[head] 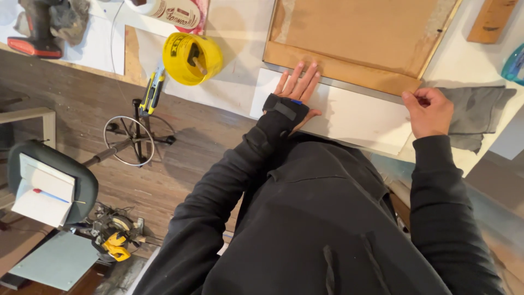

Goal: Applying a finish to a wooden strip and assembling it onto a picture frame.

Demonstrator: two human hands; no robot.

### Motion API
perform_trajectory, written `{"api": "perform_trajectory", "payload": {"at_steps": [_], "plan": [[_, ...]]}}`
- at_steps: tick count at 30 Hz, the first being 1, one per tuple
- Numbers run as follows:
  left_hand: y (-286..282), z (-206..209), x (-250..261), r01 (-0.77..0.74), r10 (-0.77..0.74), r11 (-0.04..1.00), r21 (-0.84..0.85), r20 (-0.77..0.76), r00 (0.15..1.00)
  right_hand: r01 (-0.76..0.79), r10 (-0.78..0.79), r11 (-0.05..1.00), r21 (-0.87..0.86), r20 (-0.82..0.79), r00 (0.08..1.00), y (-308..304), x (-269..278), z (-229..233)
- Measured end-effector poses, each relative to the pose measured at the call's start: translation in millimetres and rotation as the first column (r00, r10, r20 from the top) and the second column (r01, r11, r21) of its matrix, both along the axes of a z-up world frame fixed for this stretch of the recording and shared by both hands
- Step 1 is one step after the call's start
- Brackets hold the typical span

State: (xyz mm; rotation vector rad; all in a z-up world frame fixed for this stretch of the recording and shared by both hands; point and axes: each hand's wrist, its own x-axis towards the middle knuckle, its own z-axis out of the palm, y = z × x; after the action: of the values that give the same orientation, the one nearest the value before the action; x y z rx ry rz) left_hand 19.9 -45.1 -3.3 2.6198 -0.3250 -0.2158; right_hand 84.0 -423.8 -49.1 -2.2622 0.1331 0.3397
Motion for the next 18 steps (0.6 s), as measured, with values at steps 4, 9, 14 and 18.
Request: {"api": "perform_trajectory", "payload": {"at_steps": [4,9,14,18], "plan": [[-2,-4,1,0.003,-0.003,1.000,0.012,-0.028,1.000,0.022,-0.022,1.000,0.013,0.033,0.999,6,-2,5],[-1,-4,3,0.020,-0.020,1.000,0.019,-0.033,0.999,0.034,-0.035,0.999,0.032,0.038,0.999,10,-3,7],[-20,-5,8,0.163,-0.161,0.986,0.032,-0.066,0.985,0.023,-0.021,1.000,-0.015,0.126,0.992,11,-4,6],[-57,-13,17,0.350,-0.350,0.937,-0.008,0.033,0.936,0.063,-0.063,0.998,0.003,0.112,0.992,19,-4,14]]}}
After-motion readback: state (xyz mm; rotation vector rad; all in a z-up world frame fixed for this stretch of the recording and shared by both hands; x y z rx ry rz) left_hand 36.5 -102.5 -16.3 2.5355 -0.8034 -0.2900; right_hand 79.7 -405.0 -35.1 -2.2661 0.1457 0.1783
